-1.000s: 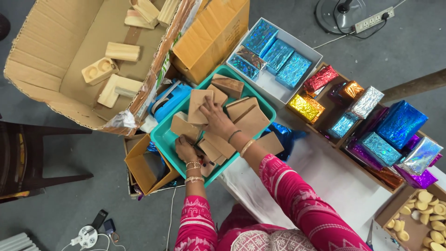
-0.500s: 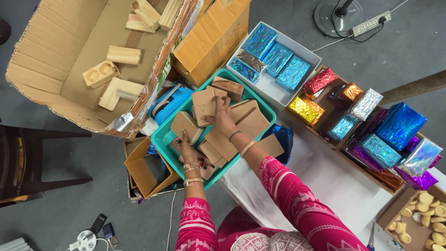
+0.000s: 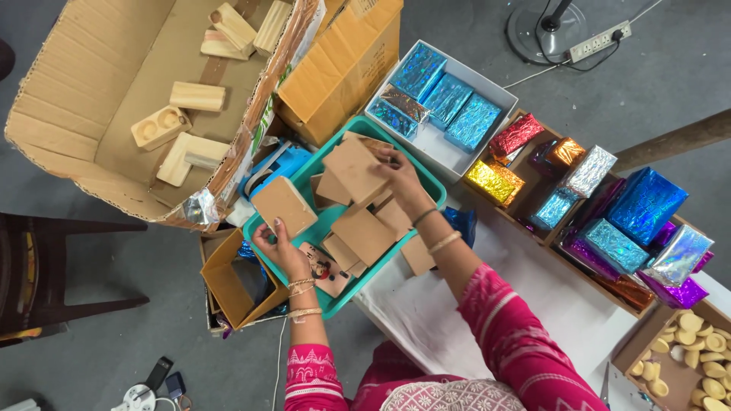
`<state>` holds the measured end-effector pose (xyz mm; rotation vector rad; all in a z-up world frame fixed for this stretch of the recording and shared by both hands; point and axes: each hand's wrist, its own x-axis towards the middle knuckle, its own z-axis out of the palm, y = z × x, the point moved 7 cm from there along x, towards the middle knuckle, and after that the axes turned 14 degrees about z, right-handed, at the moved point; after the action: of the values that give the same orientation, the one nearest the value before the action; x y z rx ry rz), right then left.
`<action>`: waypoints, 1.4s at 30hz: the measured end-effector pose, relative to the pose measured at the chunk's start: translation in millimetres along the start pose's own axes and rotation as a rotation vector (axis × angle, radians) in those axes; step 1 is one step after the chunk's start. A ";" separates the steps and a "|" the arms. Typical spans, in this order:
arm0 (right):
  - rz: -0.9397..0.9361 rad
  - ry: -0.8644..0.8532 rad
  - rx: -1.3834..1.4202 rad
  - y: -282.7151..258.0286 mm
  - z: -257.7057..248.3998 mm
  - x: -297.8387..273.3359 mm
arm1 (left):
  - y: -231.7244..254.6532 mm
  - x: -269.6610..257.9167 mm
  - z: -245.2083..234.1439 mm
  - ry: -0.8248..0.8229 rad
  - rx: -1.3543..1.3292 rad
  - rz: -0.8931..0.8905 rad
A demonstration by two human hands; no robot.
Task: The person wraps small wooden items in shiny metallic paper. They pick up a wooden item, place it on a sheet of blue foil, and fold the paper around it to create a wrapped package. The wrapped items are placed into a container.
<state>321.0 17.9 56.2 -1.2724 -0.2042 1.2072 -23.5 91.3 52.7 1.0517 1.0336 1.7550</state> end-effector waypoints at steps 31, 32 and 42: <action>-0.092 0.067 0.006 -45.8 -72.3 -26.0 | 94.5 -121.1 90.3 -1.037 0.831 0.551; -0.093 0.067 0.006 -45.9 -72.6 -25.8 | 96.5 -125.5 88.4 -1.037 0.831 0.551; -0.045 0.027 0.053 -0.3 -63.9 -30.6 | 69.9 -127.7 80.0 -1.066 0.831 0.571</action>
<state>352.9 -44.8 47.7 -1.2310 -0.1790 1.1495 73.8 -30.3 110.6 2.6011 0.7413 0.7589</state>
